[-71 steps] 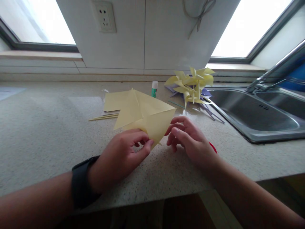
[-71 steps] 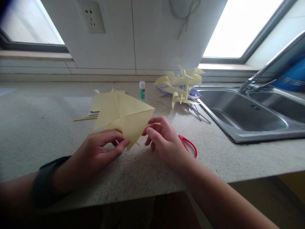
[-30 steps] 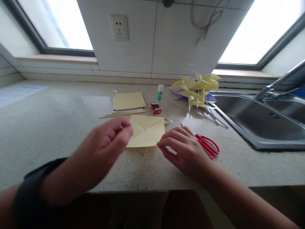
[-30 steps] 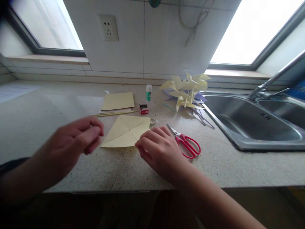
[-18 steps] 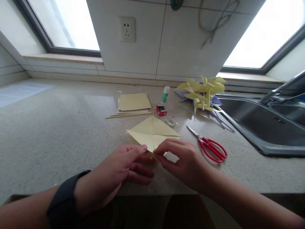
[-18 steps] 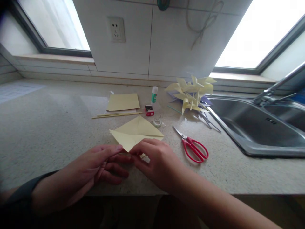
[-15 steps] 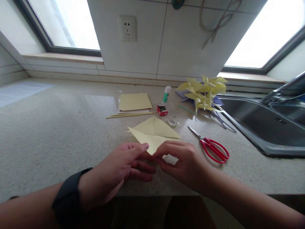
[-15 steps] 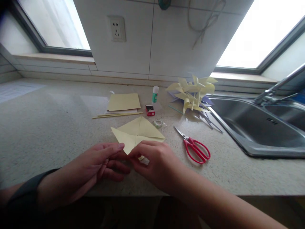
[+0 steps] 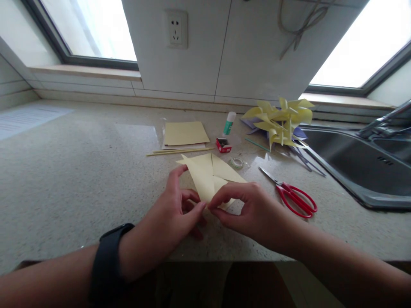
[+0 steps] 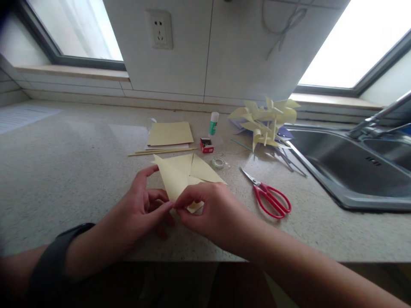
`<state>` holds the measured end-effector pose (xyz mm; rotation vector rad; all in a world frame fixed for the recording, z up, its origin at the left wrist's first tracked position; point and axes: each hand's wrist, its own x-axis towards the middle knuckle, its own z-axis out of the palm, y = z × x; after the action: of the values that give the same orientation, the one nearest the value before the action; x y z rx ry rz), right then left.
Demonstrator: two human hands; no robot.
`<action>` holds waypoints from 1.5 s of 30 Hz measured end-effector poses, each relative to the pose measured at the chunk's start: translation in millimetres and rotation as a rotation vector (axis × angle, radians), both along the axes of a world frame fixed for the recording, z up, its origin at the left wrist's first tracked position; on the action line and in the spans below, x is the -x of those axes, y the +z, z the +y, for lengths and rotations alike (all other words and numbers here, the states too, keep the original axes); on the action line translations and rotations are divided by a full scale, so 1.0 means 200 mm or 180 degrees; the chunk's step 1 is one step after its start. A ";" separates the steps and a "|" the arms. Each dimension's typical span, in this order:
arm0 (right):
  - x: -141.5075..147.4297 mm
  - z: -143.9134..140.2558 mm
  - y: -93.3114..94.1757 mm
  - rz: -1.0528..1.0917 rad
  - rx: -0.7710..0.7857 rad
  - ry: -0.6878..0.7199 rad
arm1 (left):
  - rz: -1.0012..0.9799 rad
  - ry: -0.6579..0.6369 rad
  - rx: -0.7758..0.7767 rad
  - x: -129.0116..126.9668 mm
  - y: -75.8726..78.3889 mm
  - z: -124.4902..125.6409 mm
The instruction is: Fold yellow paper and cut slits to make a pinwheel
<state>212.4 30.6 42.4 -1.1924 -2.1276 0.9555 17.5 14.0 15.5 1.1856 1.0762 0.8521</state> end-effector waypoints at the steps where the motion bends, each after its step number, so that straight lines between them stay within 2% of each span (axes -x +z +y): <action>1: 0.00 0.00 0.00 -0.0014 0.0032 -0.0004 | 0.0005 0.0017 -0.0084 0.00 0.00 0.00; 5: 0.00 0.01 0.00 0.0041 0.0207 -0.0021 | 0.0020 -0.0103 -0.0237 0.03 -0.01 0.02; 9: -0.02 0.01 -0.03 0.0116 0.0455 -0.0118 | 0.0409 -0.0593 -0.0308 0.05 -0.03 0.04; 12: -0.04 0.00 -0.05 0.0232 0.0629 -0.0233 | 0.0461 -0.0738 -0.0220 0.06 -0.04 0.05; 19: -0.03 0.01 -0.05 0.0494 0.0499 -0.0260 | 0.0098 -0.0524 0.0040 0.06 -0.02 0.05; 25: -0.04 0.11 0.01 0.0457 0.0200 -0.0321 | -0.0386 -0.0062 0.0214 0.07 0.00 0.07; 30: -0.05 0.21 0.03 0.0304 0.0651 0.0098 | -0.0779 0.0318 0.0294 0.06 -0.02 0.09; 33: -0.03 0.22 -0.01 0.0409 0.0821 0.0290 | -0.0815 0.0303 0.0317 0.06 -0.03 0.09; 40: 0.02 0.18 -0.07 0.0917 0.1025 0.0161 | -0.0705 0.0190 0.0268 0.06 -0.02 0.09; 45: 0.02 0.17 -0.07 0.0768 0.0745 -0.0023 | -0.0470 0.0177 0.0317 0.05 0.00 0.09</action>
<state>208.2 63.7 27.7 -1.1269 -1.8594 1.3034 6.8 32.1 14.6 0.9980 1.0226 0.9044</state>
